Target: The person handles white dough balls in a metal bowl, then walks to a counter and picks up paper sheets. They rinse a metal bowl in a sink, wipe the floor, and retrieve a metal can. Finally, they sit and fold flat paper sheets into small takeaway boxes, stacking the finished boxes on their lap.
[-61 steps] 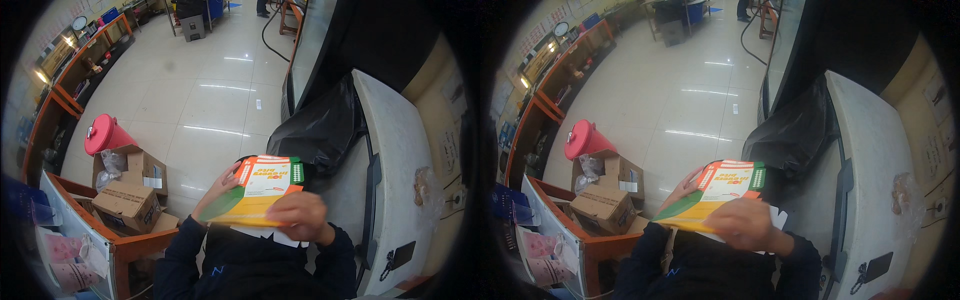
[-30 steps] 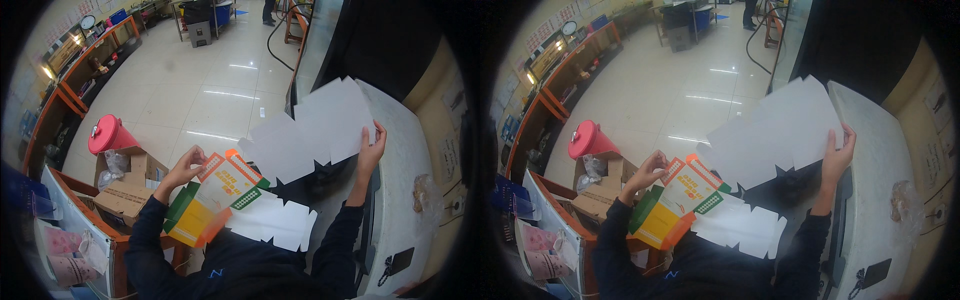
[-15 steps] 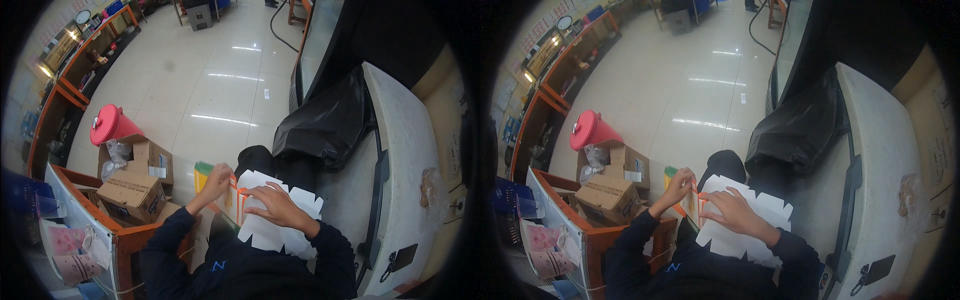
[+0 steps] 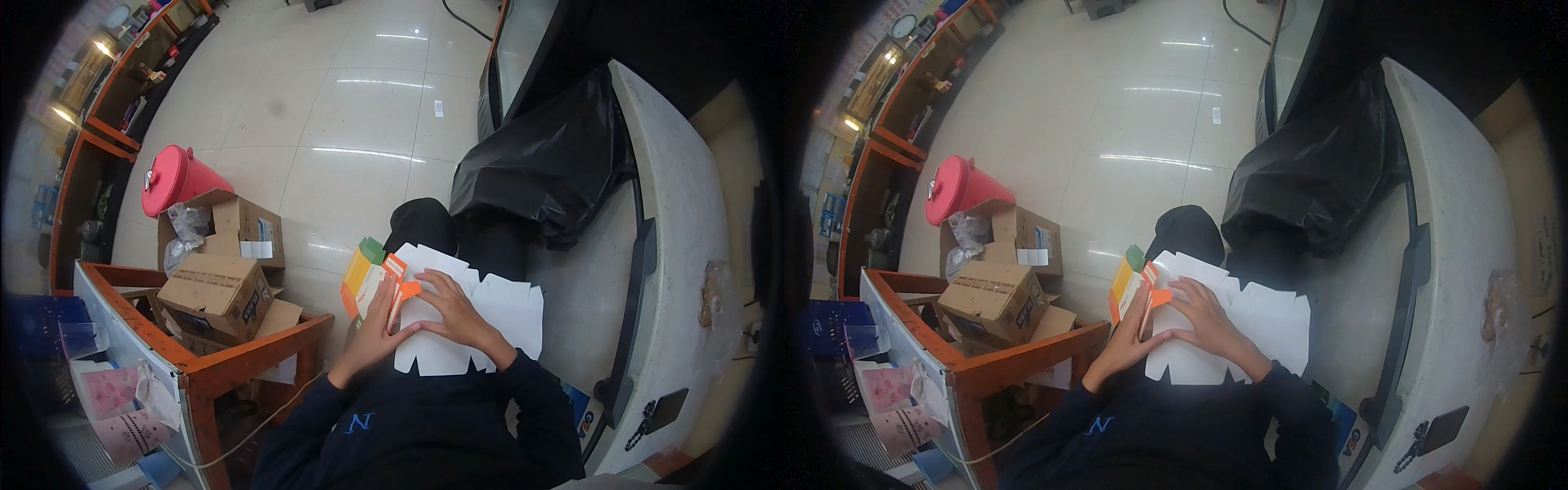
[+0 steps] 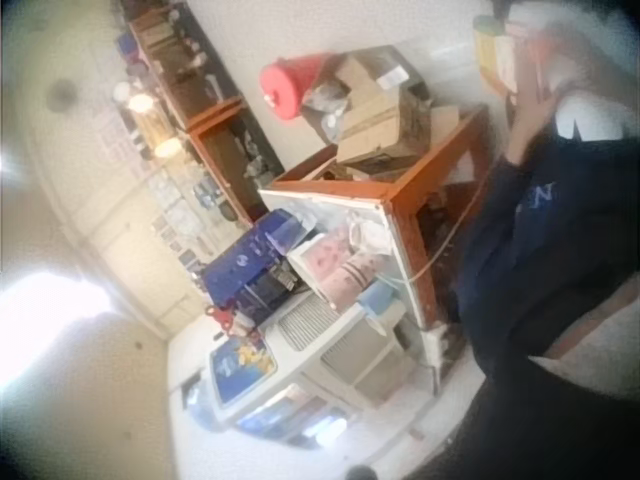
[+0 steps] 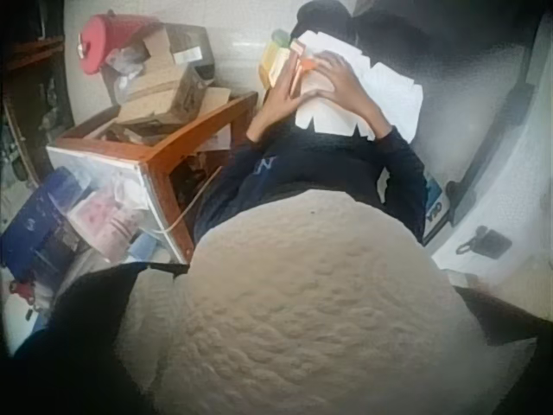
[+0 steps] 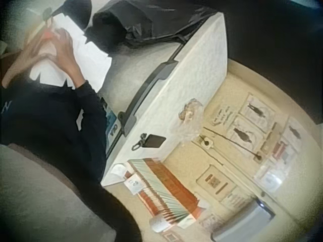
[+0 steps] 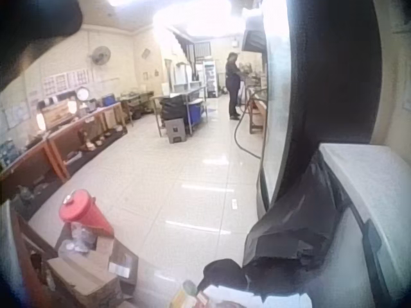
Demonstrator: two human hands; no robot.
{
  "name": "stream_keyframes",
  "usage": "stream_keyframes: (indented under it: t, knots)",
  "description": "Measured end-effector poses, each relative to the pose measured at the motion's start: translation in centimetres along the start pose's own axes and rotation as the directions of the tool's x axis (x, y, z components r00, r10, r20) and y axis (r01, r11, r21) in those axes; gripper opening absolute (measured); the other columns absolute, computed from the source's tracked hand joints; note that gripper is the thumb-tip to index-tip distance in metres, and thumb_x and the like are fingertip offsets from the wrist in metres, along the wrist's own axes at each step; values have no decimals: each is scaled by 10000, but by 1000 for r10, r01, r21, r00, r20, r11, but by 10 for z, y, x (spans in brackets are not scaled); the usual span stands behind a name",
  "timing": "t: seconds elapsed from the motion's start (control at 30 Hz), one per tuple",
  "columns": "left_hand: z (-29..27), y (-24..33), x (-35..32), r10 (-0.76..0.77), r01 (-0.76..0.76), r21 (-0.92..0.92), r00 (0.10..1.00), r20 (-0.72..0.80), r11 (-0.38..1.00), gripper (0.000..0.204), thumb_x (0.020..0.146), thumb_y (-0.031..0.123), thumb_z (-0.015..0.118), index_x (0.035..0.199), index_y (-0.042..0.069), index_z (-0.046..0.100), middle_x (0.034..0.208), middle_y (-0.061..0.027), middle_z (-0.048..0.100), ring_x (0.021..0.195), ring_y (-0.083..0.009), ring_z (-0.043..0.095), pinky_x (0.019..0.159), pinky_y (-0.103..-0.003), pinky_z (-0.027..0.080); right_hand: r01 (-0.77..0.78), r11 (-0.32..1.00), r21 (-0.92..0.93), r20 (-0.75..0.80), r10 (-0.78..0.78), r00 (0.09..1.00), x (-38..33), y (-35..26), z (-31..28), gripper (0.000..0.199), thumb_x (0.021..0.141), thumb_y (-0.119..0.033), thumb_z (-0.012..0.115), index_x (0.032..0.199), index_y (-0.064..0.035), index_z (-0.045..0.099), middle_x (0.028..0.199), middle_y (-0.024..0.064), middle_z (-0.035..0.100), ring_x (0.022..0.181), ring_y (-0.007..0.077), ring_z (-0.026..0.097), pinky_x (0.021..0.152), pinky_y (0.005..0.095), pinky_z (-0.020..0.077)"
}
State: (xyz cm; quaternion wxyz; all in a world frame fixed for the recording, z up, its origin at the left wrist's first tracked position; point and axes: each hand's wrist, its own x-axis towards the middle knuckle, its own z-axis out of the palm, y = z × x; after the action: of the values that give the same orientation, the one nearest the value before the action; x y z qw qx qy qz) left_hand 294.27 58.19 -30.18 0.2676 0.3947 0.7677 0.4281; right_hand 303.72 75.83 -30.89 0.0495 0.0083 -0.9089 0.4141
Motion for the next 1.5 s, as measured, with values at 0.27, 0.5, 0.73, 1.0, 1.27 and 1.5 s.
stream_keyframes:
  t: [0.27, 0.5, 0.73, 1.0, 1.27, 1.5]
  knots:
    - [-30, 10, -11, -58, 58, 5, 997, 51, 998, 629, 903, 159, 544, 1424, 54, 207, 1214, -275, 493, 1153, -390, 483, 931, -381, 394, 158, 987, -25, 43, -156, 987, 21, -6, 21, 372, 796, -428, 636, 1078, -186, 619, 1361, 143, 397, 1303, 346, 296, 1032, 565, 217]
    - [-20, 10, -8, -174, 192, 115, 974, -147, 975, 360, 937, 187, 438, 1274, 60, 454, 879, -220, 629, 860, -384, 618, 775, -417, 475, 178, 984, -20, -21, -178, 984, 35, -9, 29, 366, 803, -377, 654, 1060, -123, 595, 1322, 156, 394, 1292, 358, 287, 1035, 535, 228]
    - [-13, 16, -9, -53, 164, 280, 929, -365, 946, 242, 949, 198, 402, 987, 42, 583, 652, -198, 599, 609, -389, 602, 554, -461, 468, 273, 961, -47, 26, -272, 962, 42, -11, 23, 331, 845, -398, 594, 1005, -109, 586, 1250, 156, 433, 1241, 342, 337, 1033, 480, 246]
    - [-45, 21, -9, 124, 162, 331, 707, -697, 930, 221, 942, 130, 402, 911, -14, 568, 611, -222, 537, 547, -372, 555, 479, -440, 385, 361, 923, -132, 32, -359, 933, 51, -24, -18, 262, 842, -368, 598, 881, -109, 610, 944, 79, 522, 1070, 259, 461, 1020, 495, 253]
    - [-130, 71, -25, 26, -197, -108, 578, -816, 974, 288, 989, 204, 398, 768, 30, 457, 686, 45, 420, 633, -51, 338, 533, -236, 272, 282, 940, -194, -192, -318, 928, 14, -52, -120, 212, 794, -323, 664, 763, -125, 595, 853, 43, 576, 974, 227, 511, 1012, 469, 272]
    - [-100, 32, 19, -140, -119, -498, 882, -451, 859, 275, 977, 220, 438, 810, 38, 560, 719, 56, 490, 642, -23, 409, 551, -195, 332, 22, 969, -247, -526, -154, 837, -56, -106, -206, 173, 720, -264, 734, 700, -121, 639, 749, 36, 542, 857, 216, 511, 1009, 458, 275]
